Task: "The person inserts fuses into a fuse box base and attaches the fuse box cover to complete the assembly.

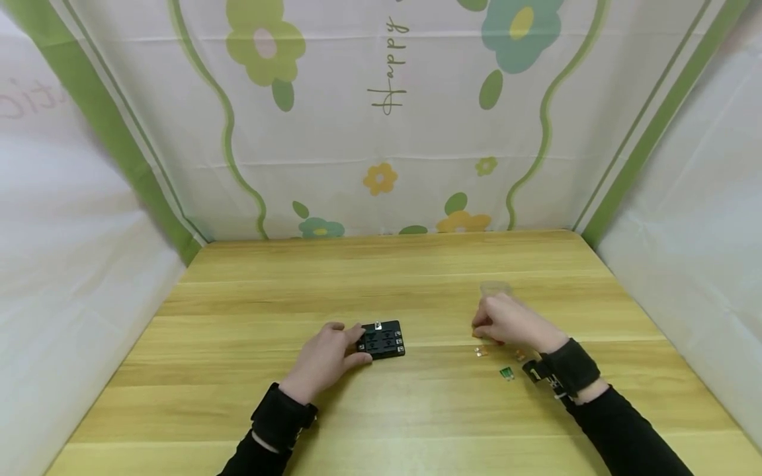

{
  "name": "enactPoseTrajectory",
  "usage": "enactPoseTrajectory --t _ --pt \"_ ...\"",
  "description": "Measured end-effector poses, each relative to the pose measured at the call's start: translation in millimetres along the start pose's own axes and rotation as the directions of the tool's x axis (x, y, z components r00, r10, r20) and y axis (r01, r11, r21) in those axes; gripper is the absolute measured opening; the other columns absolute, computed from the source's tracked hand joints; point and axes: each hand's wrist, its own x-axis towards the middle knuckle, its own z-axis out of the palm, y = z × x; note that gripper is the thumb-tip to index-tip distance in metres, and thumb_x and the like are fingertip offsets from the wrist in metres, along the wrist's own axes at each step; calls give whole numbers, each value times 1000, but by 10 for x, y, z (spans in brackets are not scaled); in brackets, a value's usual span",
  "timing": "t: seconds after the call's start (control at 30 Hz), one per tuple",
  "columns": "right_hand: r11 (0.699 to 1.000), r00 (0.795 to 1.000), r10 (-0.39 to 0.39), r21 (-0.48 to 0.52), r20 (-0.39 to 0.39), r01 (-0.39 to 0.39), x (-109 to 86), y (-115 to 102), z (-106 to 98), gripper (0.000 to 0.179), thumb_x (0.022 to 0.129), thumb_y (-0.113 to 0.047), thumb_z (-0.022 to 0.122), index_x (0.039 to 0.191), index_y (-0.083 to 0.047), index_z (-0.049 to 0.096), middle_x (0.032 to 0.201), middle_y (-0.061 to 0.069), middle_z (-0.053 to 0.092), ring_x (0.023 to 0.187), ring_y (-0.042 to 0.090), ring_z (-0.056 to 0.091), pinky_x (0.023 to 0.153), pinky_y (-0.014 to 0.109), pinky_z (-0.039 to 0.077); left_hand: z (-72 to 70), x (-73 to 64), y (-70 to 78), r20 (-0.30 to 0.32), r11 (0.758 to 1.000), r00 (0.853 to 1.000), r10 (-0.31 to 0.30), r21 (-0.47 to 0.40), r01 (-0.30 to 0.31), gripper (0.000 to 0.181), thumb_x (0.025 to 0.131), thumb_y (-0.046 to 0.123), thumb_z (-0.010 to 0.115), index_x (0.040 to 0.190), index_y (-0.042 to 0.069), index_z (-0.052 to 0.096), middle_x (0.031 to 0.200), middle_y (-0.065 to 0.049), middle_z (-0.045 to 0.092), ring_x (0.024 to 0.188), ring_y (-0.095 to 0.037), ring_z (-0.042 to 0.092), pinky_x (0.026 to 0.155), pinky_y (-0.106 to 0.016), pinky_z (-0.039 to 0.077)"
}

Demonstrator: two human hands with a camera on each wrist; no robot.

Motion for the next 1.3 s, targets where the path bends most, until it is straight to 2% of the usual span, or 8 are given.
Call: enactPoseTrajectory --t 0.3,0.53,0.7,0.8,0.93,1.07,1.2,1.3 --pt "1000 1000 11 -15 -12 -11 -17 15 17 22 88 -9 75 71 -21 73 63 -11 51 48 1 47 55 24 44 -14 0 21 3 1000 1000 4 6 -5 57 88 41 72 133 6 62 134 -13 58 124 -44 49 92 -57 46" --pt "1000 1000 14 4 -23 -14 -20 -3 23 21 87 -6 75 72 -20 74 67 -9 53 45 1 46 51 23 43 -23 -4 21 12 1000 1000 -2 18 1 58 88 41 72 134 7 62 134 -13 58 124 -43 49 92 -56 46" --pt "1000 999 11 15 -31 -10 -9 -20 26 14 85 -3 76 79 -16 78 75 -6 59 47 0 48 51 23 46 -18 -10 11 11 1000 1000 -9 11 8 58 88 42 72 134 7 62 134 -13 58 124 -44 49 92 -57 45" --pt "999 999 26 33 -25 -25 -8 -33 28 10 85 -2 76 88 -11 79 84 -2 65 50 1 50 53 24 47 -14 -13 5 9 1000 1000 -7 6 7 58 89 41 71 134 7 62 134 -14 58 124 -44 49 91 -57 46" --pt "996 999 52 72 -14 -51 -8 -41 31 14 86 1 74 97 -7 79 89 0 69 48 2 52 56 24 50 -14 -13 2 5 1000 1000 -3 -1 3 57 89 41 71 134 6 62 134 -14 58 124 -44 48 91 -57 46" --pt "998 999 32 53 -19 -31 3 -35 41 15 85 2 74 90 -11 80 79 -5 67 45 0 50 54 23 48 -15 -15 1 5 1000 1000 0 6 0 58 89 41 71 133 6 62 134 -13 58 124 -44 49 90 -57 47" --pt "1000 1000 -3 25 -17 3 20 -32 50 20 85 2 74 77 -16 76 63 -9 58 43 -2 44 47 20 41 -7 -16 1 2 1000 1000 3 9 -3 57 88 41 72 133 6 62 133 -14 59 123 -44 50 90 -57 47" --pt "1000 1000 -13 26 -26 13 17 -32 53 20 84 3 74 75 -15 75 66 -7 59 45 -2 45 47 21 40 -2 -15 4 1 1000 1000 2 3 -2 57 88 41 72 133 6 62 133 -15 59 122 -45 50 90 -57 46"
